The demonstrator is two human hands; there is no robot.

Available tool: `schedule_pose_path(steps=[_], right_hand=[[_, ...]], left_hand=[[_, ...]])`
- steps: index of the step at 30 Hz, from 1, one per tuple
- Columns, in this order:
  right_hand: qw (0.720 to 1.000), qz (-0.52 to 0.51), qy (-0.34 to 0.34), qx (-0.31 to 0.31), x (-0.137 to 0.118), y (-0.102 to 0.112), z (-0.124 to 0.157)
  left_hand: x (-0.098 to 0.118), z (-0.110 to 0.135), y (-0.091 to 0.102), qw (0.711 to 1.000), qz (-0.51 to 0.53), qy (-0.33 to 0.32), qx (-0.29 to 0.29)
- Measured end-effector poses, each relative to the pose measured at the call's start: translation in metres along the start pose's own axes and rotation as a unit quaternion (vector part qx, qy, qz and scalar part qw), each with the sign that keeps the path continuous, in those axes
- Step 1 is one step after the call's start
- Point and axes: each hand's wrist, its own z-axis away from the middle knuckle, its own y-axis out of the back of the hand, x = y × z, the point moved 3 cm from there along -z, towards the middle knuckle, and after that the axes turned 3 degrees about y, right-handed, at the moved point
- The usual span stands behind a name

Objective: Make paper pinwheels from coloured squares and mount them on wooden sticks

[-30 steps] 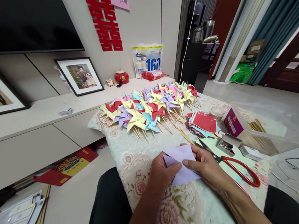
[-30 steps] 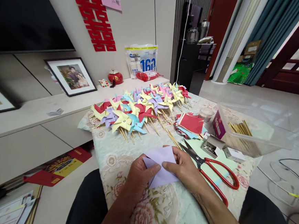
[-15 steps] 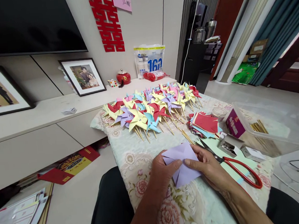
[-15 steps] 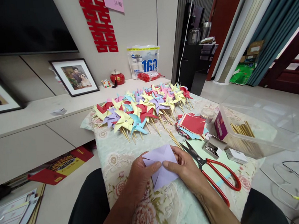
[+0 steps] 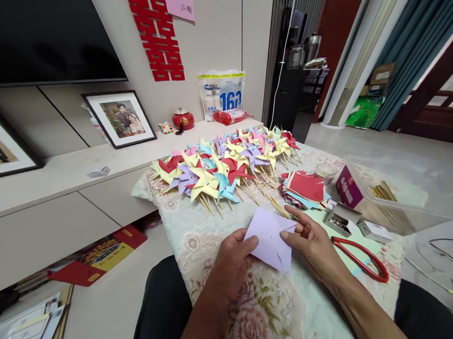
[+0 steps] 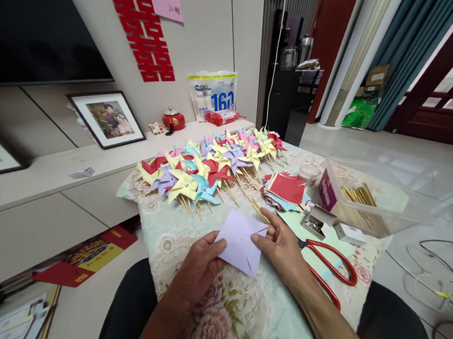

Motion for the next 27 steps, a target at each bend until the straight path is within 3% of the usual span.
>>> schedule_pose_path(steps=[5, 12, 15, 18, 20, 23, 27], right_hand=[[0.996, 0.070, 0.024, -0.042, 0.002, 0.000, 0.000], [0.990, 0.097, 0.070, -0.075, 0.001, -0.001, 0.000], [0.989, 0.091, 0.091, -0.076, 0.002, 0.000, -0.001], [0.980, 0.123, 0.154, -0.038, 0.003, 0.004, -0.002], [0.954, 0.184, 0.236, 0.011, -0.001, 0.009, 0.001], [0.892, 0.267, 0.360, 0.052, -0.010, 0.011, 0.009], [0.843, 0.327, 0.428, -0.013, -0.020, 0.000, 0.019]], left_hand=[[0.010, 0.002, 0.000, 0.998, -0.024, 0.040, -0.033], [0.000, -0.004, -0.004, 0.992, -0.074, 0.066, -0.075], [-0.004, -0.004, -0.006, 0.992, -0.090, 0.068, -0.059], [-0.005, -0.010, -0.009, 0.994, -0.098, 0.042, -0.004], [-0.006, -0.015, -0.012, 0.996, -0.080, 0.006, 0.029], [-0.011, -0.024, -0.019, 0.998, -0.028, -0.034, 0.037], [-0.017, -0.030, -0.023, 0.997, 0.009, -0.062, 0.055]])
